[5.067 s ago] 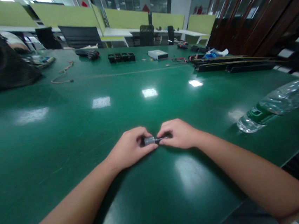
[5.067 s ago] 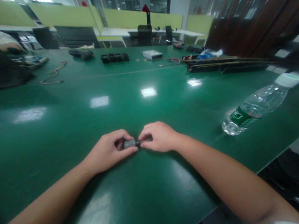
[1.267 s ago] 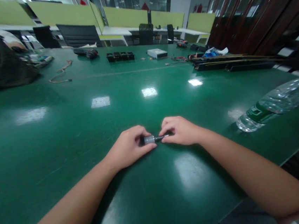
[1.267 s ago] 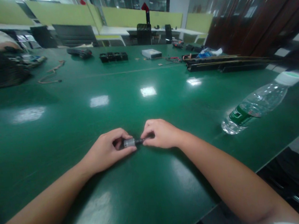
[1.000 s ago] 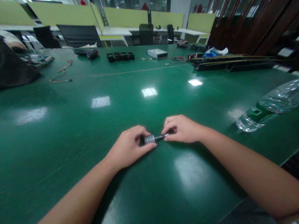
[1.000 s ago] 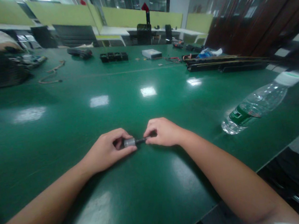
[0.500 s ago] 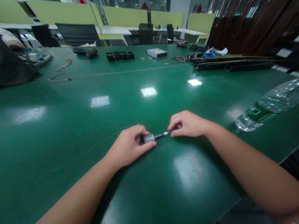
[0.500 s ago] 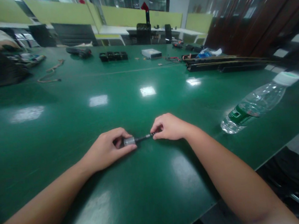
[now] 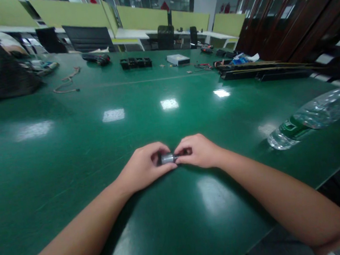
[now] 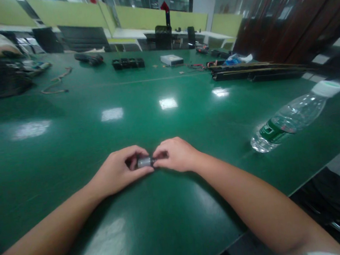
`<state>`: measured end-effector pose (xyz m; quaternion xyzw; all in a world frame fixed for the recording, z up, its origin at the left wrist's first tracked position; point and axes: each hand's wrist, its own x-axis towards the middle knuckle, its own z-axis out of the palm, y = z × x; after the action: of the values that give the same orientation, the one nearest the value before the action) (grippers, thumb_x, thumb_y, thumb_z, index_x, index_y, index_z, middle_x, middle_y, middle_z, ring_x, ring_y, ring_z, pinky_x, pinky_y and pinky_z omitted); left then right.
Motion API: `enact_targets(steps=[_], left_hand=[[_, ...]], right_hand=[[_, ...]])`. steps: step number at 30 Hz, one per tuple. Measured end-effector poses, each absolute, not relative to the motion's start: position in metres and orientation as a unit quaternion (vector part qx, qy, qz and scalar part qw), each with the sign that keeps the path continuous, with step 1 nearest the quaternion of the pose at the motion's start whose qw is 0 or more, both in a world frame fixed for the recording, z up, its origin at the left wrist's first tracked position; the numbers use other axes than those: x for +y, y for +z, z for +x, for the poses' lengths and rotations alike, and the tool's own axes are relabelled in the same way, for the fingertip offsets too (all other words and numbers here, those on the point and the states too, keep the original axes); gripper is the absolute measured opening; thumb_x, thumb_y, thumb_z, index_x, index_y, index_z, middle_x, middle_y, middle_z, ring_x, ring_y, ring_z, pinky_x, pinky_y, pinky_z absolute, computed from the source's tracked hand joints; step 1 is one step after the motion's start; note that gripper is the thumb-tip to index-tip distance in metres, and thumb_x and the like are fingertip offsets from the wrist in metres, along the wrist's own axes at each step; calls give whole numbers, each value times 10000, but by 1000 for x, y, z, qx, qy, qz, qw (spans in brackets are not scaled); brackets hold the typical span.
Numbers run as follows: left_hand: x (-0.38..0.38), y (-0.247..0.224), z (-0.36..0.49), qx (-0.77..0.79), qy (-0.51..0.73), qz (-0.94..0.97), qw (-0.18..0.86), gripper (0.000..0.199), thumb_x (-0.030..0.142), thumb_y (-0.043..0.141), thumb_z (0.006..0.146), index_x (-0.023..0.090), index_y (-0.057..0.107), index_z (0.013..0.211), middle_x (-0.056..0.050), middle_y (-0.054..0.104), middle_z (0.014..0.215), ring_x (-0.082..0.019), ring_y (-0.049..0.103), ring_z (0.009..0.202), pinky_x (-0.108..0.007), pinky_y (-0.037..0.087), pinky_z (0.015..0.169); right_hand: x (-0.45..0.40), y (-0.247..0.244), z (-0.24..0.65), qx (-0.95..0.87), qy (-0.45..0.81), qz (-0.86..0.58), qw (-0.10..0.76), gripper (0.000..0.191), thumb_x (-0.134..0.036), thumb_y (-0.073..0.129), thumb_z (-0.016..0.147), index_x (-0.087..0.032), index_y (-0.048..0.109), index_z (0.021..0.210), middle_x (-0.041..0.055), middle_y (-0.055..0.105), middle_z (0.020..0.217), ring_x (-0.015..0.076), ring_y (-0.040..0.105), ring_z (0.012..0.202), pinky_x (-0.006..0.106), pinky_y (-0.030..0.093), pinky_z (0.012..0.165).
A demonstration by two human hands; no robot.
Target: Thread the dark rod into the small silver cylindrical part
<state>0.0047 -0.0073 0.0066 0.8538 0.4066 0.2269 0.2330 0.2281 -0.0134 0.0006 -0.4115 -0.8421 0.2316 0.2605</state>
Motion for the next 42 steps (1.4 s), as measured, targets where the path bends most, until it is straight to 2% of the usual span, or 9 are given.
enact_targets(steps=[4, 9, 17, 26, 42], left_hand=[[-6, 5, 3, 413, 235, 848, 234, 332, 476, 788, 721, 178, 703, 841, 31, 581, 628, -125, 526, 566, -232, 369, 546], [-6, 6, 5, 416, 243, 846, 229, 313, 471, 767, 744, 178, 707, 835, 25, 595, 631, -123, 531, 563, -229, 369, 543], [-8, 8, 6, 407, 228, 854, 229, 330, 482, 761, 741, 182, 715, 870, 16, 597, 655, -133, 537, 579, -235, 371, 545], [-8, 8, 6, 400, 226, 861, 216, 247, 419, 728, 773, 181, 695, 831, 21, 577, 653, -132, 524, 592, -239, 367, 561], [-8, 7, 6, 404, 226, 861, 213, 266, 433, 745, 760, 183, 690, 833, 22, 580, 651, -133, 523, 580, -240, 363, 556]], right_hand=[[-14, 2, 230, -848, 227, -403, 260, 164, -259, 776, 782, -162, 771, 915, 36, 713, 833, 122, 598, 727, 230, 425, 669], [-15, 1, 233, -862, 219, -376, 259, 222, -162, 740, 769, -163, 759, 990, 44, 723, 899, 149, 627, 819, 249, 457, 745], [-14, 0, 235, -863, 222, -380, 246, 178, -188, 712, 810, -173, 757, 981, 40, 717, 886, 145, 619, 799, 249, 450, 729], [-15, 0, 232, -863, 220, -372, 261, 141, -222, 722, 819, -157, 759, 939, 44, 718, 869, 145, 617, 803, 246, 445, 733], [-13, 2, 239, -865, 224, -375, 246, 125, -199, 727, 814, -172, 761, 931, 41, 717, 876, 143, 626, 804, 248, 445, 729]])
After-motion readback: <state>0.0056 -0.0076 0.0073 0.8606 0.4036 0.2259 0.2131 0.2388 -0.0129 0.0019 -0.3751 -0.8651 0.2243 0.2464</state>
